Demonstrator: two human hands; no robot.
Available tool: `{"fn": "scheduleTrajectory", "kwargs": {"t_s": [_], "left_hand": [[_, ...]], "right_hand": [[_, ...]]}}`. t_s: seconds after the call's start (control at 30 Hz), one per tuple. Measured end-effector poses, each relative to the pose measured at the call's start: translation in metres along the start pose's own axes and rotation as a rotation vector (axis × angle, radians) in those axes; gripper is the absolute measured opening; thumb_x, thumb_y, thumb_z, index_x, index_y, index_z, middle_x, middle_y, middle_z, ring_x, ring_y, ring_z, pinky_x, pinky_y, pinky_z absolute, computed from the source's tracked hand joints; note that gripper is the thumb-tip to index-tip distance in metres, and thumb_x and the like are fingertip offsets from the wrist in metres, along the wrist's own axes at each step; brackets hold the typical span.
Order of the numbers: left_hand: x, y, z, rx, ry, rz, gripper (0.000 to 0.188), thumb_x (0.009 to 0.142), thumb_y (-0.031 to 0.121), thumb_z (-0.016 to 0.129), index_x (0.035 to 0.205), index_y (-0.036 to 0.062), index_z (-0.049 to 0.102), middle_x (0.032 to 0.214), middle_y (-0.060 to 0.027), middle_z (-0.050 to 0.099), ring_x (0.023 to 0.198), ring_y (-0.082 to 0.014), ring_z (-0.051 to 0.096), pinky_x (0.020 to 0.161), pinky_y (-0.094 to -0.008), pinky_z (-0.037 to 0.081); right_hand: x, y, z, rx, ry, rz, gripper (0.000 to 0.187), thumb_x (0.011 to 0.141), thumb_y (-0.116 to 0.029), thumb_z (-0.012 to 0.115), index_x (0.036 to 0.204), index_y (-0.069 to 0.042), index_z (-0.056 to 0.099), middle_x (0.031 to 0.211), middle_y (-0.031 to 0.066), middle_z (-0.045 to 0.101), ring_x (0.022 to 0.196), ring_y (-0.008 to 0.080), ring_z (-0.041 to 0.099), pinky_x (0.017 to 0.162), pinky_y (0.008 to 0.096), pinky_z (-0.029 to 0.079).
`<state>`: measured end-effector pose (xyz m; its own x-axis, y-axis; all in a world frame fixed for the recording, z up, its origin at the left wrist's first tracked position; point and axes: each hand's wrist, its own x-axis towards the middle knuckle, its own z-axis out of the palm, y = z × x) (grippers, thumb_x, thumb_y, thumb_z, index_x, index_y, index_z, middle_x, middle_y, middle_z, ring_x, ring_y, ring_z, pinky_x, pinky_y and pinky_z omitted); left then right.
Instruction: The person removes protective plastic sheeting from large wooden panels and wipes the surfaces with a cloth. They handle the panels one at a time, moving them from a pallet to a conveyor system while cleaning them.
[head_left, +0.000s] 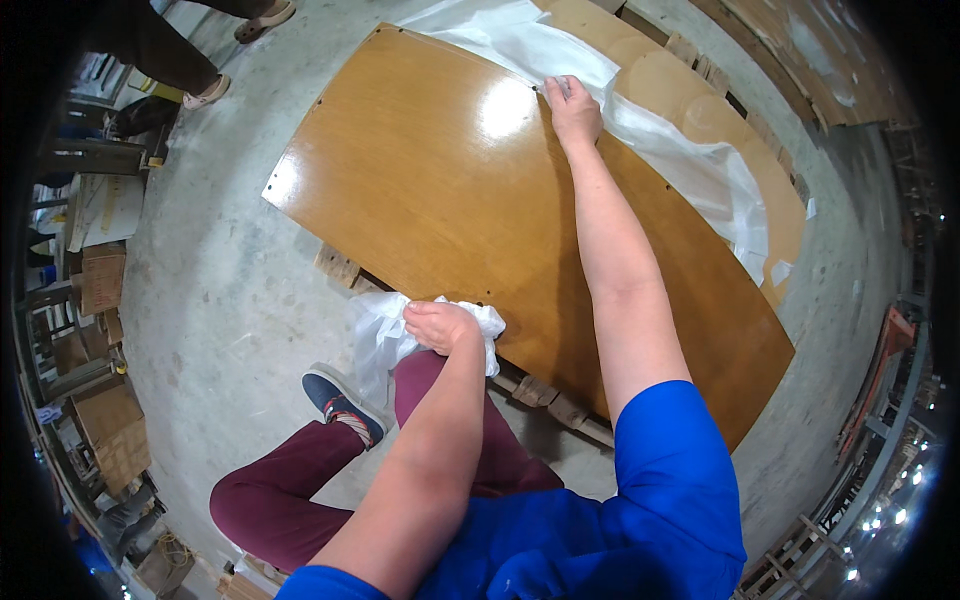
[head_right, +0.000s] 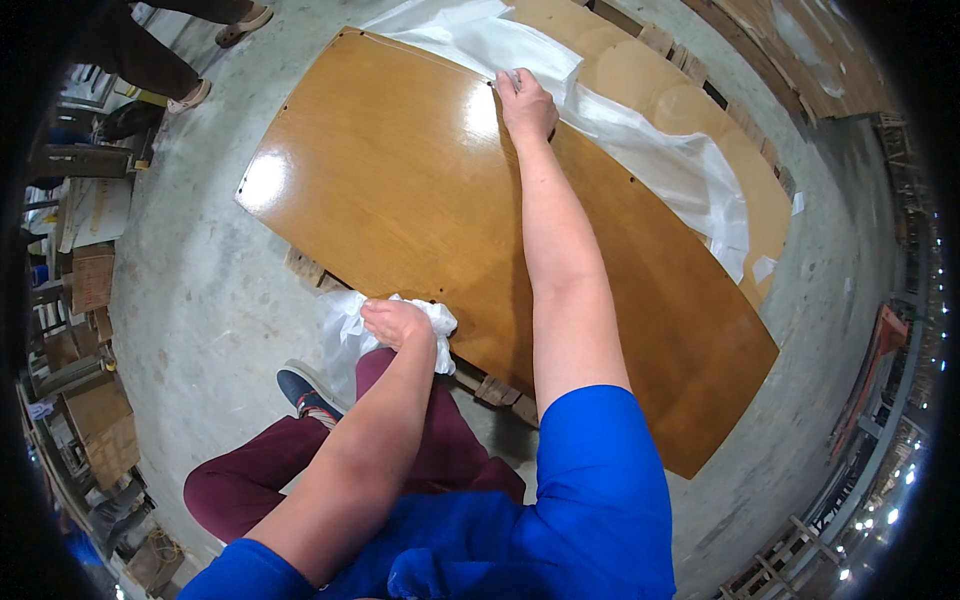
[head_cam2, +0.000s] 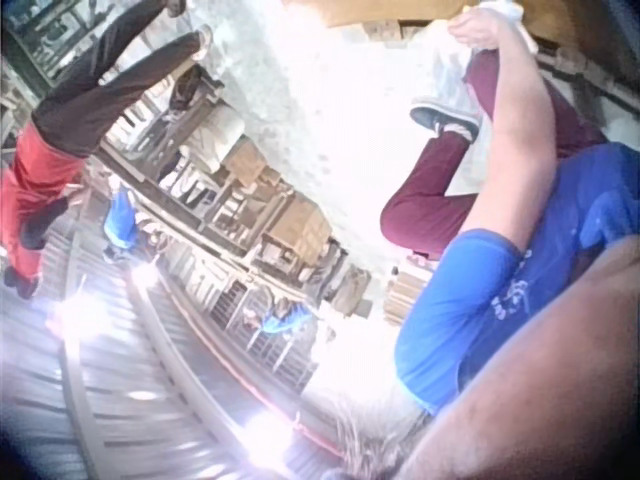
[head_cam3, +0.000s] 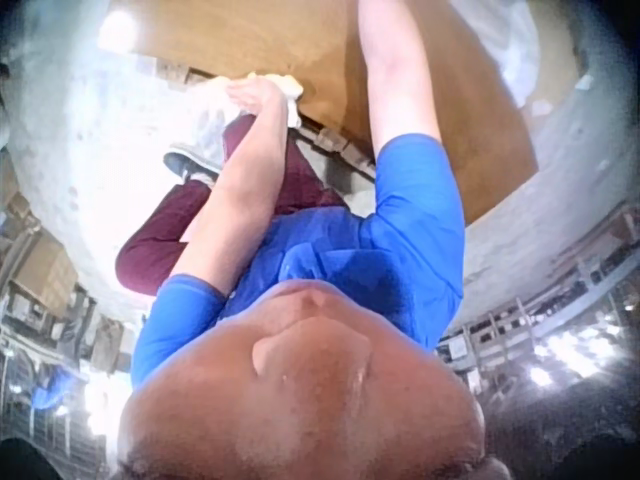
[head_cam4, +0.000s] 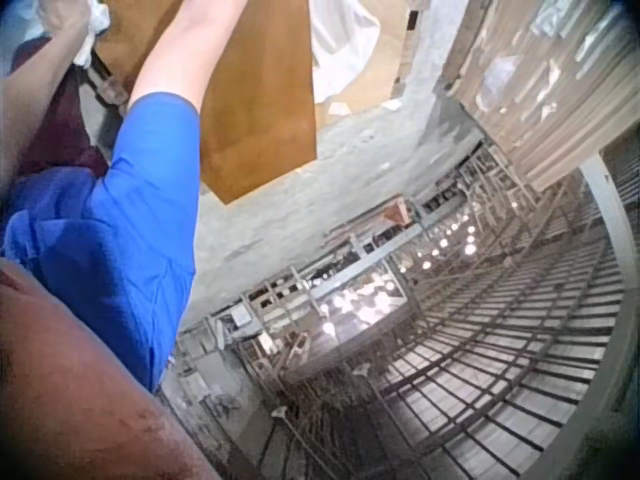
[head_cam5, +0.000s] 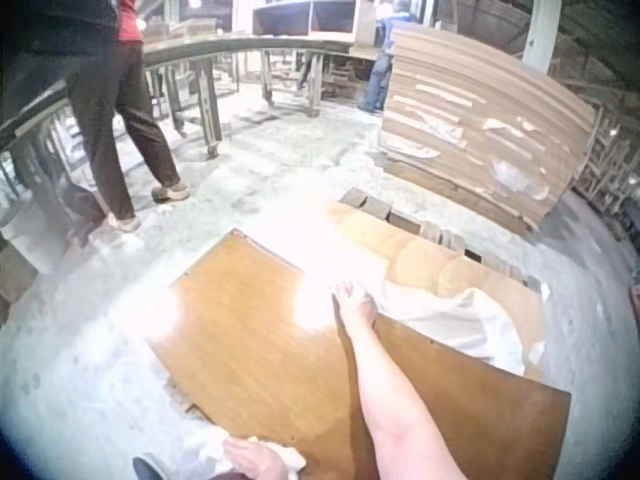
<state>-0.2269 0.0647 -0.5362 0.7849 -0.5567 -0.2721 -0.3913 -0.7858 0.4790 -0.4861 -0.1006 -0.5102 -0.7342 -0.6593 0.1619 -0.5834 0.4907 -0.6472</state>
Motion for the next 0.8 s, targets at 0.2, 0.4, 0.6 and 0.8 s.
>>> {"fn": "scheduleTrajectory", "kwargs": {"t_s": [0.2, 0.4, 0.6, 0.8], "left_hand": [[-0.002, 0.004, -0.004, -0.016, -0.025, 0.014, 0.047, 0.096, 0.032, 0.021, 0.113, -0.0015, 0.048, 0.112, -0.0225, 0.051, 0.106, -0.0383, 0.047, 0.092, -0.0452, 0.036], [-0.006, 0.004, -0.005, -0.036, -0.046, 0.059, 0.046, 0.096, 0.031, 0.022, 0.109, -0.0036, 0.049, 0.109, -0.0243, 0.052, 0.103, -0.0396, 0.048, 0.090, -0.0457, 0.036], [-0.002, -0.001, 0.000, -0.002, 0.006, 0.082, 0.044, 0.096, 0.031, 0.021, 0.104, -0.0023, 0.049, 0.102, -0.0235, 0.052, 0.097, -0.0404, 0.049, 0.084, -0.0485, 0.038], [-0.005, 0.000, 0.001, 0.059, 0.001, 0.087, 0.046, 0.095, 0.031, 0.022, 0.106, -0.0041, 0.051, 0.103, -0.0247, 0.055, 0.095, -0.0413, 0.052, 0.084, -0.0496, 0.040]], "right_hand": [[0.001, -0.004, 0.001, -0.067, -0.010, -0.022, 0.038, 0.084, -0.048, 0.050, 0.099, -0.016, 0.062, 0.088, 0.0122, 0.067, 0.085, 0.0332, 0.063, 0.072, 0.0425, 0.049], [-0.004, 0.007, -0.007, -0.039, 0.036, -0.018, 0.036, 0.084, -0.048, 0.050, 0.093, -0.015, 0.062, 0.087, 0.0116, 0.067, 0.084, 0.0334, 0.063, 0.071, 0.0431, 0.049], [-0.022, 0.027, -0.028, 0.011, 0.094, 0.011, 0.036, 0.084, -0.047, 0.051, 0.090, -0.013, 0.062, 0.084, 0.0124, 0.066, 0.081, 0.0344, 0.062, 0.069, 0.0433, 0.048], [-0.039, 0.067, -0.065, 0.023, 0.143, 0.061, 0.037, 0.084, -0.046, 0.052, 0.091, -0.011, 0.062, 0.081, 0.0152, 0.065, 0.078, 0.0357, 0.062, 0.067, 0.0441, 0.048]]}}
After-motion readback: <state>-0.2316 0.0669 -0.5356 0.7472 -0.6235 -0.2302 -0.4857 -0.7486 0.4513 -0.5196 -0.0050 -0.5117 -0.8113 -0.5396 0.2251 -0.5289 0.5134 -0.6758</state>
